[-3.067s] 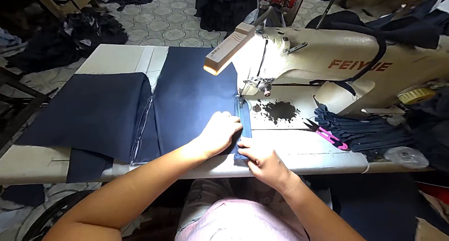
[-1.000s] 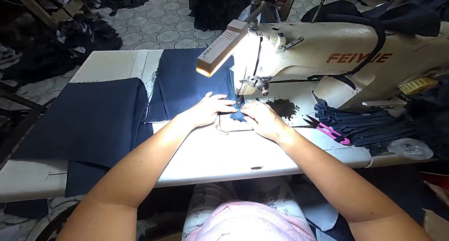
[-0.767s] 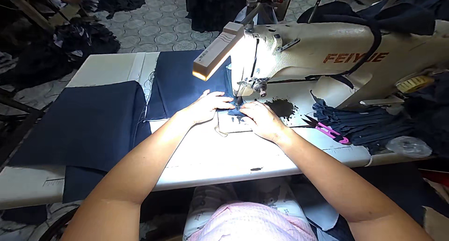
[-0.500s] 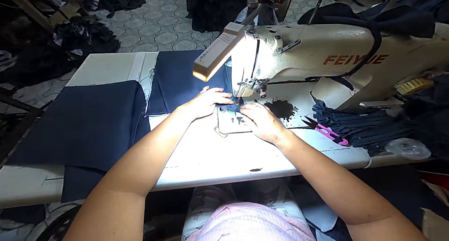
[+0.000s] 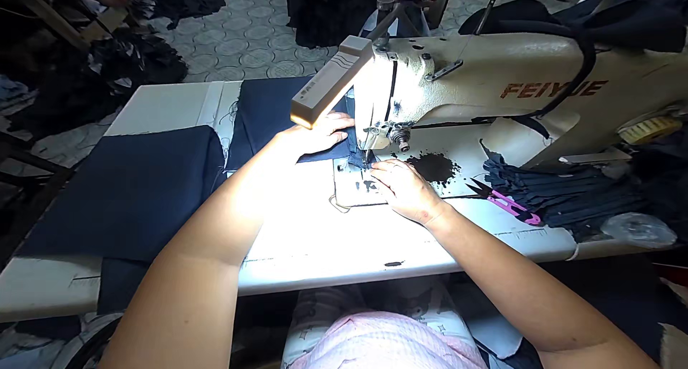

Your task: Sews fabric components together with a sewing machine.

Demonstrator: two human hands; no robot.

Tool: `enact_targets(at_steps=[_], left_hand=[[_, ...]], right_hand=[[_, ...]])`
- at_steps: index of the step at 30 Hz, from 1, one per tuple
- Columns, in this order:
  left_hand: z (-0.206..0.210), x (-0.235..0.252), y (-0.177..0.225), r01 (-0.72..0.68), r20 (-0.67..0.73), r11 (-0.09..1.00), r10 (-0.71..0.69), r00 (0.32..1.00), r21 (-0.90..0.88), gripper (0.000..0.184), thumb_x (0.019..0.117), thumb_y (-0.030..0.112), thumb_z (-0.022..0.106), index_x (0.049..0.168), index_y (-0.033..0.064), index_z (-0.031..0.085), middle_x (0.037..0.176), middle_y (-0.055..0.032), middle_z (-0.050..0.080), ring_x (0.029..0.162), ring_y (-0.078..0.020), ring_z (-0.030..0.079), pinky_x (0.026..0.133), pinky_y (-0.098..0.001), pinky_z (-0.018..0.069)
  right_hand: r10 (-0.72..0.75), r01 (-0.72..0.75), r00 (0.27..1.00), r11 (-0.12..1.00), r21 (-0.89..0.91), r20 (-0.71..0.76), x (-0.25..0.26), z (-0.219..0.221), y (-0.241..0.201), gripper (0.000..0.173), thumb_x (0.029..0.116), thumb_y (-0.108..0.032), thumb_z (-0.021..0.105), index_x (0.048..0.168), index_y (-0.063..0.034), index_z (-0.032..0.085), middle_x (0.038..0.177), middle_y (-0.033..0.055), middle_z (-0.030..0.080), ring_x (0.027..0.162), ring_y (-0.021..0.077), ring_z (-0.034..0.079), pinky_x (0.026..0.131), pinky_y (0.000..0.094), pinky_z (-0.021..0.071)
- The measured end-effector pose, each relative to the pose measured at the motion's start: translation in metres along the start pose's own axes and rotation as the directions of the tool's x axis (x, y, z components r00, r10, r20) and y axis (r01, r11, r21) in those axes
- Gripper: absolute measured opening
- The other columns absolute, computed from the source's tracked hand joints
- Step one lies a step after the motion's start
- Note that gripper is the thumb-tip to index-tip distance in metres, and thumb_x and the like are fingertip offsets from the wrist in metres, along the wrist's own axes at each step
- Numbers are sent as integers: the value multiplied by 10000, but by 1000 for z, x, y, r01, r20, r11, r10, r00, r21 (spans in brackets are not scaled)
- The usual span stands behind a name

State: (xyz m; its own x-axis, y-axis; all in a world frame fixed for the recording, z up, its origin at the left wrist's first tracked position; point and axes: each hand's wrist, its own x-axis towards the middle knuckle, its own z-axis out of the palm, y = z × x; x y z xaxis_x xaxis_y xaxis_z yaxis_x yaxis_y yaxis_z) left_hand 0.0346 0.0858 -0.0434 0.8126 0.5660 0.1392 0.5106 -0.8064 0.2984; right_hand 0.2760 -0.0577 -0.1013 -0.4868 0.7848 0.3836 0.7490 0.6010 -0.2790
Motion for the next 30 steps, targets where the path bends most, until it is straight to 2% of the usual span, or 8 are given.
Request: enact_targets(at_steps=[7,13,17,20,23,25,27,30], left_hand=[[14,2,-13,234,32,971,-233,972,-44,443,1091,353,469,1497,193,547,1636,-146,379,1547,-432,231,1117,-809,101],[21,-24,-38,494,-30,865,-494,869,88,545,1056,613,347,1552,404,432,1683,17,315,1566,-430,169,1102,-841,69],[23,-56,-24,615,-81,784,-609,789,85,549,1062,606,335,1560,392,423,1692,6,293,1558,-467,144,1093,-844,85],[27,-72,13,723,-118,679,-714,690,127,557,1081,568,313,1583,341,394,1690,-91,282,1511,-538,209,1075,-815,209],[18,-75,70,819,-36,505,-845,533,270,646,1093,533,315,1600,136,366,1565,-313,386,1315,-581,477,984,-727,426],[2,-78,105,805,81,474,-874,478,357,642,1107,473,331,1424,-55,511,1301,-355,579,1198,-505,603,940,-652,498],[-14,-85,124,726,221,542,-839,497,424,531,1118,349,365,1068,-99,645,1086,-296,661,1107,-447,650,893,-617,512],[-22,-108,112,577,307,677,-729,612,457,373,1083,262,475,1094,-28,710,1121,-248,682,1137,-426,643,942,-616,501]], right_hand=[[-5,5,1000,1000,17,-16,-1,-1,0,302,1015,-144,544,1218,-32,738,1310,155,686,1282,329,614,1118,501,447],[-200,201,977,980,4,-79,-5,0,-7,237,914,-48,597,1069,-16,773,1167,140,736,1157,310,678,1033,477,517],[-355,361,930,930,63,-96,-17,8,-51,211,979,-112,588,1061,-61,776,1163,109,734,1131,255,681,997,443,537],[-394,406,914,899,163,-102,-26,23,-105,266,1020,-124,545,1188,-59,740,1276,129,716,1232,264,668,1053,422,530],[-415,416,908,878,237,-56,-22,37,-151,347,1023,-161,575,1333,-26,651,1417,163,625,1382,301,550,1184,466,407],[-385,392,920,894,217,-74,-17,49,-170,450,1000,-230,618,1390,-8,602,1457,193,584,1409,318,517,1192,499,378],[-343,347,938,921,179,-52,-16,62,-180,560,984,-313,647,1451,-20,551,1480,227,551,1424,341,495,1197,536,357],[-312,308,947,950,56,73,-24,72,-181,631,969,-353,668,1488,-29,514,1504,225,530,1425,347,493,1190,543,359]])
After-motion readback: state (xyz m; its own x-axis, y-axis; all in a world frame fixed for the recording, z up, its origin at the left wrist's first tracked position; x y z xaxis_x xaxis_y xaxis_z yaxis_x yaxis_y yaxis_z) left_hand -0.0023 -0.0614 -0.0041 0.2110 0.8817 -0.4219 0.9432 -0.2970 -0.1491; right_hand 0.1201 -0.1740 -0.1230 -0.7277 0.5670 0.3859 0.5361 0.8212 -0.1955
